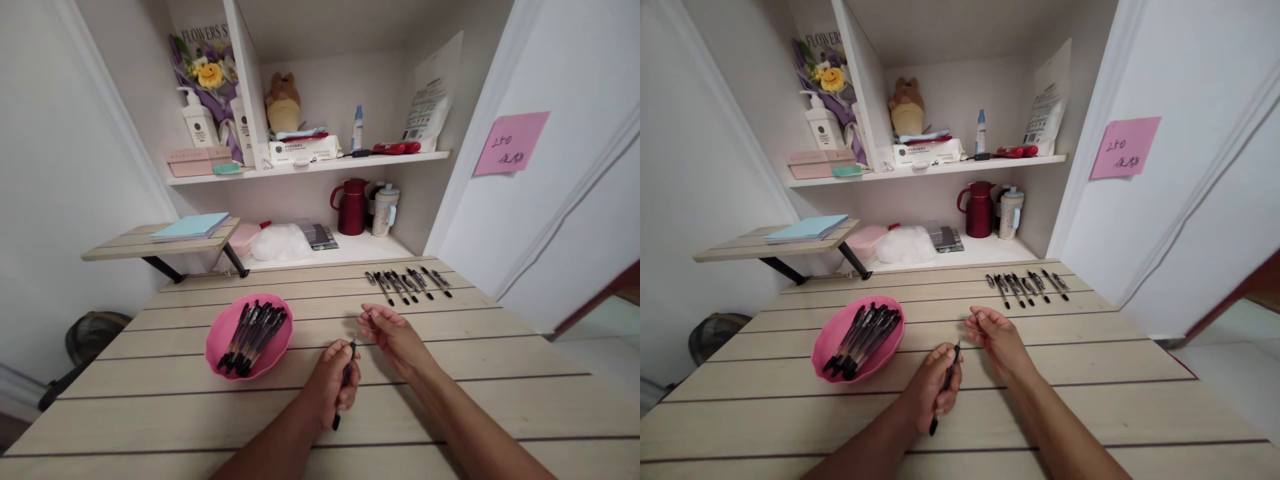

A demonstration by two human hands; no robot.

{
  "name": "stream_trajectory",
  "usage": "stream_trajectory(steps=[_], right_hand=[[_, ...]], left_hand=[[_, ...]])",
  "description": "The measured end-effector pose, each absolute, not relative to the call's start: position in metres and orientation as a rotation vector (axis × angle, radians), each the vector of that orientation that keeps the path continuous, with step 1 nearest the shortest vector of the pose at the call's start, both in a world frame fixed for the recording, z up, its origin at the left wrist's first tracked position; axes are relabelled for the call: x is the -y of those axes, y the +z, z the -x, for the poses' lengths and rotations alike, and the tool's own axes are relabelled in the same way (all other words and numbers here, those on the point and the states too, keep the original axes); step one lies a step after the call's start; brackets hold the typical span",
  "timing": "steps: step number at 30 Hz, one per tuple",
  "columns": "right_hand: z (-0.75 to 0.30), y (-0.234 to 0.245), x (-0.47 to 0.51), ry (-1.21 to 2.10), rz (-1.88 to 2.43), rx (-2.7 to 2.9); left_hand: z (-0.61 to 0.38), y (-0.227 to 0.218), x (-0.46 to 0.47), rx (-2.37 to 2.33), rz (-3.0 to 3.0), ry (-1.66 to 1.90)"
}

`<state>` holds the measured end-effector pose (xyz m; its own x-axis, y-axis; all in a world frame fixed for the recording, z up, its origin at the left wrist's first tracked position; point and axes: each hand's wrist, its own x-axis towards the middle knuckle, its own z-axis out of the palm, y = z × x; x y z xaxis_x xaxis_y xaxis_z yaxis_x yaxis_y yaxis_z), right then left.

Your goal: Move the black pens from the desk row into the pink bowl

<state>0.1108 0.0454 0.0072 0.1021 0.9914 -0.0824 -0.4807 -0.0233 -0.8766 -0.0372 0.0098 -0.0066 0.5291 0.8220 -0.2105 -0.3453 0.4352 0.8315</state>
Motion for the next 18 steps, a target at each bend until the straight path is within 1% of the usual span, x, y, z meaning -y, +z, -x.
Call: stream_trajectory(steps=[4,9,11,14,18], right_hand=[[-0.145,-0.002,-0.079,1.012,1.354,0.997],[-0.178,0.001,-0.112,0.240,1.935,1.539],[-0.182,0.003,-0.121,0.014,2.112,1.665],[-0.182,0.003,-0.133,-0.128,2.225,1.805],[-0.176,-0.003,-0.146,-0.146,2.236,1.880]], left_hand=[[0.037,-0.009,-0.010,-0.663,-0.808,0.814],[0.037,-0.008,-0.010,-0.657,-0.820,0.809],[0.037,-0.007,-0.010,-0.663,-0.828,0.806],[0.037,-0.006,-0.009,-0.673,-0.827,0.792],[0.037,-0.007,-0.010,-0.670,-0.820,0.786]])
